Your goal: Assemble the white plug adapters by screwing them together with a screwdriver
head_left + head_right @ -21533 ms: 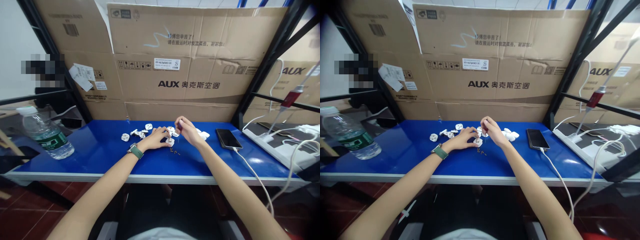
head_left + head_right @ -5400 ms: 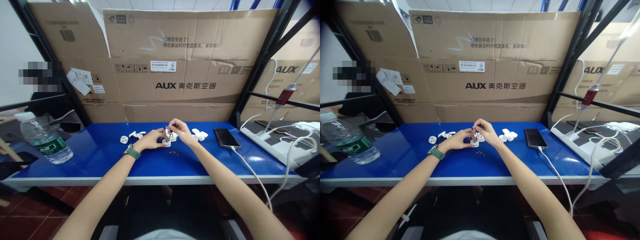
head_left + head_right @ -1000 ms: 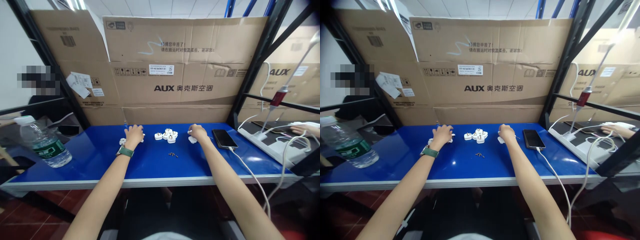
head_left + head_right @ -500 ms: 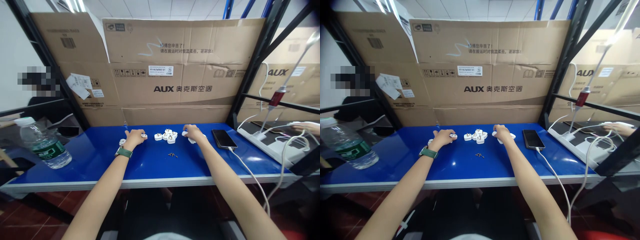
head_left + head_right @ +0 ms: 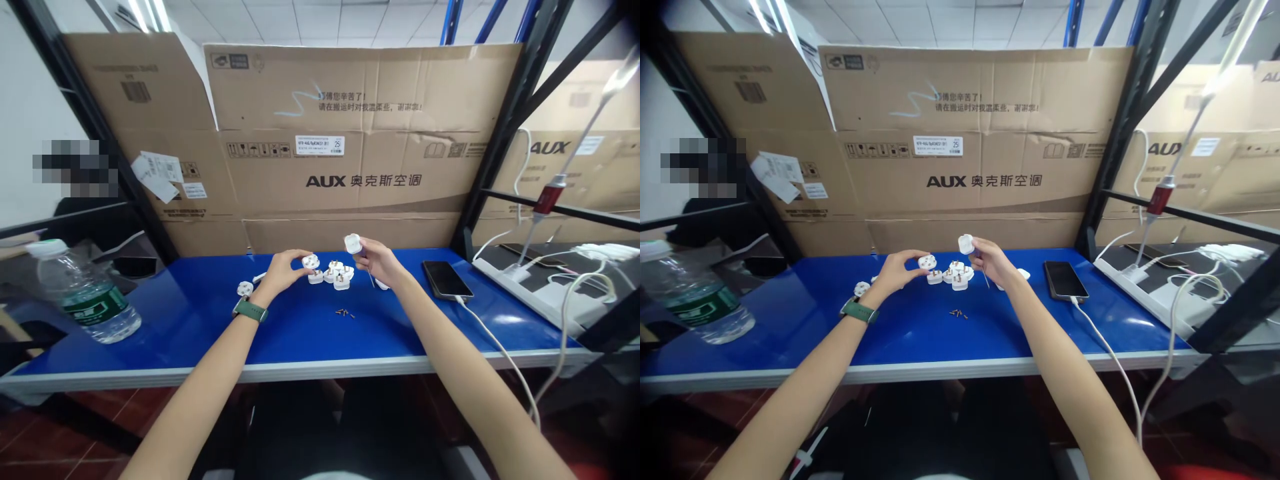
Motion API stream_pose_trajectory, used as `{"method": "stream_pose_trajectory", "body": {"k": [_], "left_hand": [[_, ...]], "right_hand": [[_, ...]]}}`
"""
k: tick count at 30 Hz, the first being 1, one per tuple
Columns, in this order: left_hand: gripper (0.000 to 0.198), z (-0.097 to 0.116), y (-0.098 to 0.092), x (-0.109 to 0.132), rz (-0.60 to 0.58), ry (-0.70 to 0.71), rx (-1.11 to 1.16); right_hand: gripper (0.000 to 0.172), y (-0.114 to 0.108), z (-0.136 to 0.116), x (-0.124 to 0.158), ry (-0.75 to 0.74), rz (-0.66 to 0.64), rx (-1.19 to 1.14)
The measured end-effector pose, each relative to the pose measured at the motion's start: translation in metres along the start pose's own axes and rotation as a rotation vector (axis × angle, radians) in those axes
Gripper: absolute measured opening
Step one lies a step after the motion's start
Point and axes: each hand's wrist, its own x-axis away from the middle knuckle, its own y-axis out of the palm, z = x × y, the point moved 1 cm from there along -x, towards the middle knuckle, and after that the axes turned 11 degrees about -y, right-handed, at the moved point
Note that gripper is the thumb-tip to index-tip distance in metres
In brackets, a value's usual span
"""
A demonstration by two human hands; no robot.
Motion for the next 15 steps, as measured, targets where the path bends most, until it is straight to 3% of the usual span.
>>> {"method": "stream_pose_trajectory", "body": {"k": [3, 6, 11, 15], "left_hand": [[0.044, 0.010, 0.005, 0.005, -0.113, 0.146, 0.003], [0.044, 0.017, 0.010, 0.010, -0.187, 0.217, -0.012], [0.038, 0.024, 0.018, 0.013, -0.209, 0.198, -0.016], [0.032, 0.029, 0.021, 0.014, -0.143, 0.221, -0.036]], "right_hand": [[0.034, 0.001, -0.001, 0.001, 0.061, -0.020, -0.090], [0.036, 0.003, 0.001, 0.003, 0.079, -0.059, -0.007], [0.048, 0.011, 0.005, 0.005, 0.080, -0.121, 0.341], [0.048, 0.016, 0.012, 0.006, 0.109, -0.144, 0.545]]}}
